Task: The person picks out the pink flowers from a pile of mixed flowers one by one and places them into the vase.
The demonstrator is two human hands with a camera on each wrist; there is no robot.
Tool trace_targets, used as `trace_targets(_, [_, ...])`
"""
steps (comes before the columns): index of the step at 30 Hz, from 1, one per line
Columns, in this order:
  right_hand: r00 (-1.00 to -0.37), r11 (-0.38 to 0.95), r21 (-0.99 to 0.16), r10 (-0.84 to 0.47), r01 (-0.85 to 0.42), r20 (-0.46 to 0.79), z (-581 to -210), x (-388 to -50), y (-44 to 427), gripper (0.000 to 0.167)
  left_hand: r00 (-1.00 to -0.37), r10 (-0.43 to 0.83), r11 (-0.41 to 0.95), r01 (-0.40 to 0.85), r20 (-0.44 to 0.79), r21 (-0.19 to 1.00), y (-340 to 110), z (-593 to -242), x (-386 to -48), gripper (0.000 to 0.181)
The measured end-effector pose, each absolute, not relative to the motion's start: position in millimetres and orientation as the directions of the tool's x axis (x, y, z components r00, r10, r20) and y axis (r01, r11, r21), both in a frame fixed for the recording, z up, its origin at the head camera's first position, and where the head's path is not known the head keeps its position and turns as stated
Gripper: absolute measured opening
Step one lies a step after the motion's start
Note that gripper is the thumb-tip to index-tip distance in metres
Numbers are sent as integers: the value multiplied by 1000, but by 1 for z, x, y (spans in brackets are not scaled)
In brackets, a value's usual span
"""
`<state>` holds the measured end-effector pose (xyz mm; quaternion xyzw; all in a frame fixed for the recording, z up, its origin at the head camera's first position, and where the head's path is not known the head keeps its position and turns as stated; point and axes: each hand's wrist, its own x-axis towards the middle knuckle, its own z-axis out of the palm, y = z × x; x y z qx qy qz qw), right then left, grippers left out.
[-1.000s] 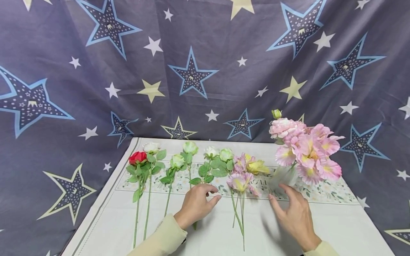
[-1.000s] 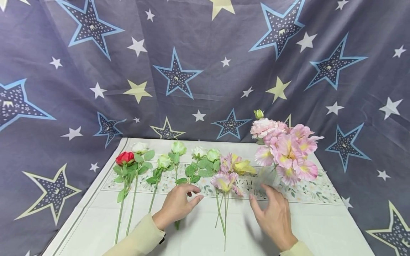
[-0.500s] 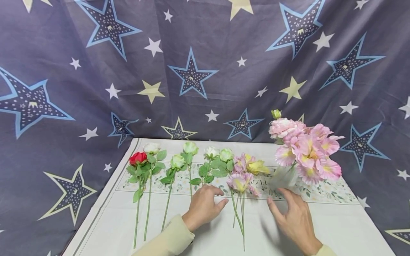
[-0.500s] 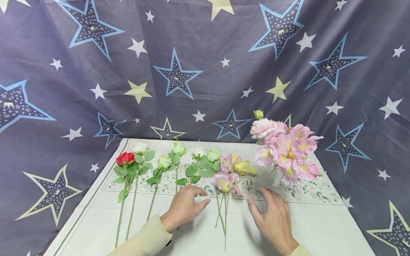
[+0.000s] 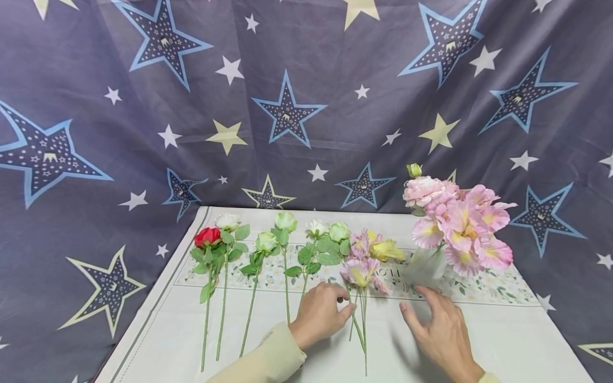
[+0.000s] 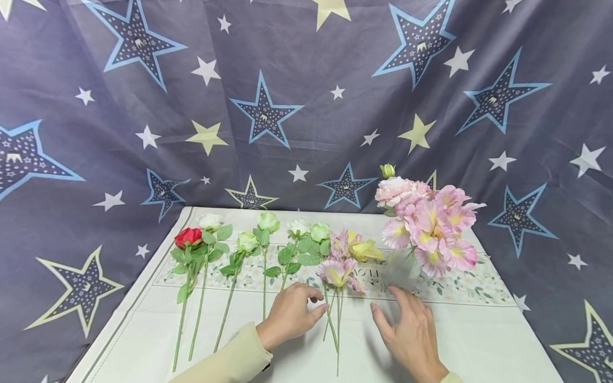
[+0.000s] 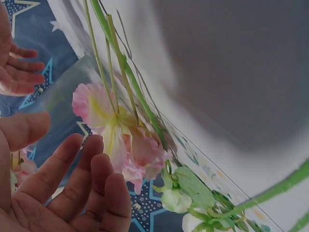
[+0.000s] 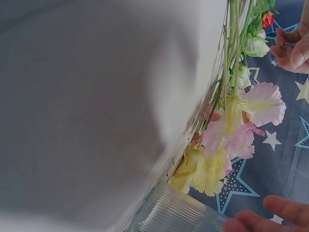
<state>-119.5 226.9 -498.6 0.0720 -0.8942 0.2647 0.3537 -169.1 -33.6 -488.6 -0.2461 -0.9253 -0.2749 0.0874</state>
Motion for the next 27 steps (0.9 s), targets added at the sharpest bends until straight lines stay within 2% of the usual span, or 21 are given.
trace_targets(13, [-778, 859, -427, 54, -284, 626, -499, -115, 225, 46, -874, 410, 772, 485, 260, 411, -8, -492, -178, 14])
trace_targets(21, [-768, 855, -427, 53, -296, 638, -498, -115, 226, 45, -908, 379, 815, 420, 180, 400, 7, -496, -186, 40])
trace_targets(27, [-757, 849, -430, 55, -308, 651, -498, -116, 226, 46, -914, 372, 837, 406, 161, 366, 14, -504, -188, 35])
